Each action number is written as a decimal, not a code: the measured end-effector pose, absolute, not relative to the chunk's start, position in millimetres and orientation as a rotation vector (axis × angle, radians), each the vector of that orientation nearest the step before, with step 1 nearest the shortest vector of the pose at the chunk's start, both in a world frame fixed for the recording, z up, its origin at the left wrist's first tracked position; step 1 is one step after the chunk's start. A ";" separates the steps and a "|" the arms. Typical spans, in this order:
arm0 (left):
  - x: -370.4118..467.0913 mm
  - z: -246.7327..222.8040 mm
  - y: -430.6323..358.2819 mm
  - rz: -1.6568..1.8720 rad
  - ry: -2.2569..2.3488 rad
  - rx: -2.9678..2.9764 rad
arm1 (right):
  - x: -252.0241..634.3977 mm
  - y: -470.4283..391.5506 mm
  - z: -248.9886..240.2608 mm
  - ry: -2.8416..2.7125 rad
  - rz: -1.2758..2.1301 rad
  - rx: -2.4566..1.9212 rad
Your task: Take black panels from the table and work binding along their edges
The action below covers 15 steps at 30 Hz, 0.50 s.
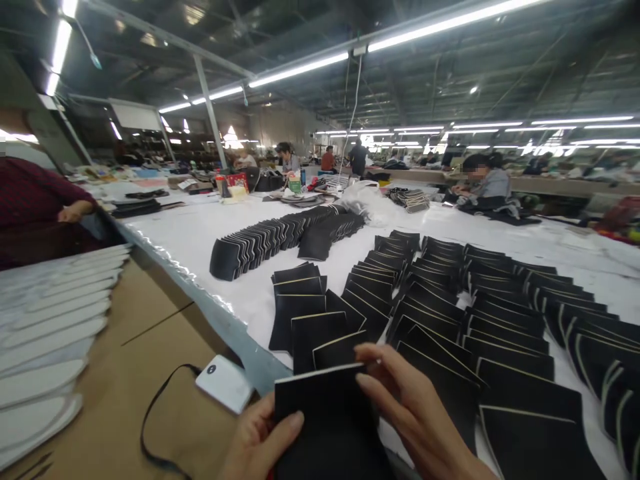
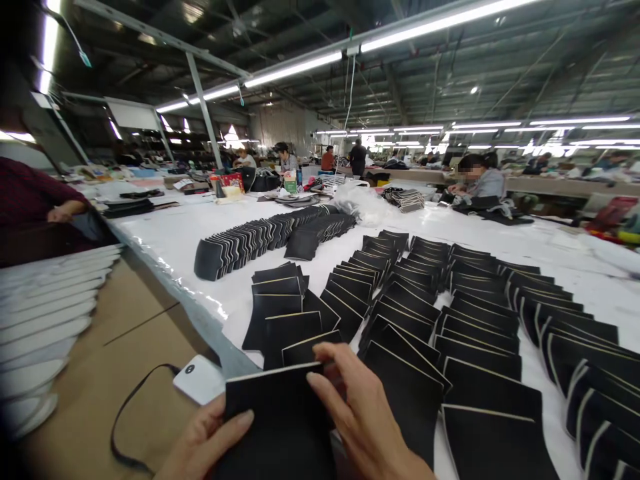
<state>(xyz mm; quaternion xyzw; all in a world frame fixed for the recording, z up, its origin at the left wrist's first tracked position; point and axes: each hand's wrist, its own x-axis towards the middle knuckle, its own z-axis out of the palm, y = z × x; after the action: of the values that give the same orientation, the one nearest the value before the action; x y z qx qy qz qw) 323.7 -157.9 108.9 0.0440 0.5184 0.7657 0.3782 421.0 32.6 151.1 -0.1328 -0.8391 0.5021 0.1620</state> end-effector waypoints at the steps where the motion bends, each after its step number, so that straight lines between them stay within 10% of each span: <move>1: 316.4 116.9 -155.0 2.018 1.357 0.052 | 414.6 31.9 157.5 -2.452 1.259 -0.296; 8: 259.2 173.3 -131.5 2.220 1.594 0.253 | 363.3 18.9 179.5 -2.684 0.492 0.405; 15: 244.6 129.9 -111.8 1.860 2.466 0.757 | 256.2 92.9 209.4 -2.124 1.257 -0.004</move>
<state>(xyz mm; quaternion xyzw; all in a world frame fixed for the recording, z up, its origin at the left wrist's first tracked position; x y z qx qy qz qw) 244.6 -111.8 129.9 0.2379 0.7753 0.5848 -0.0192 256.2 92.9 209.4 -0.0017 -0.8123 0.4808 0.3302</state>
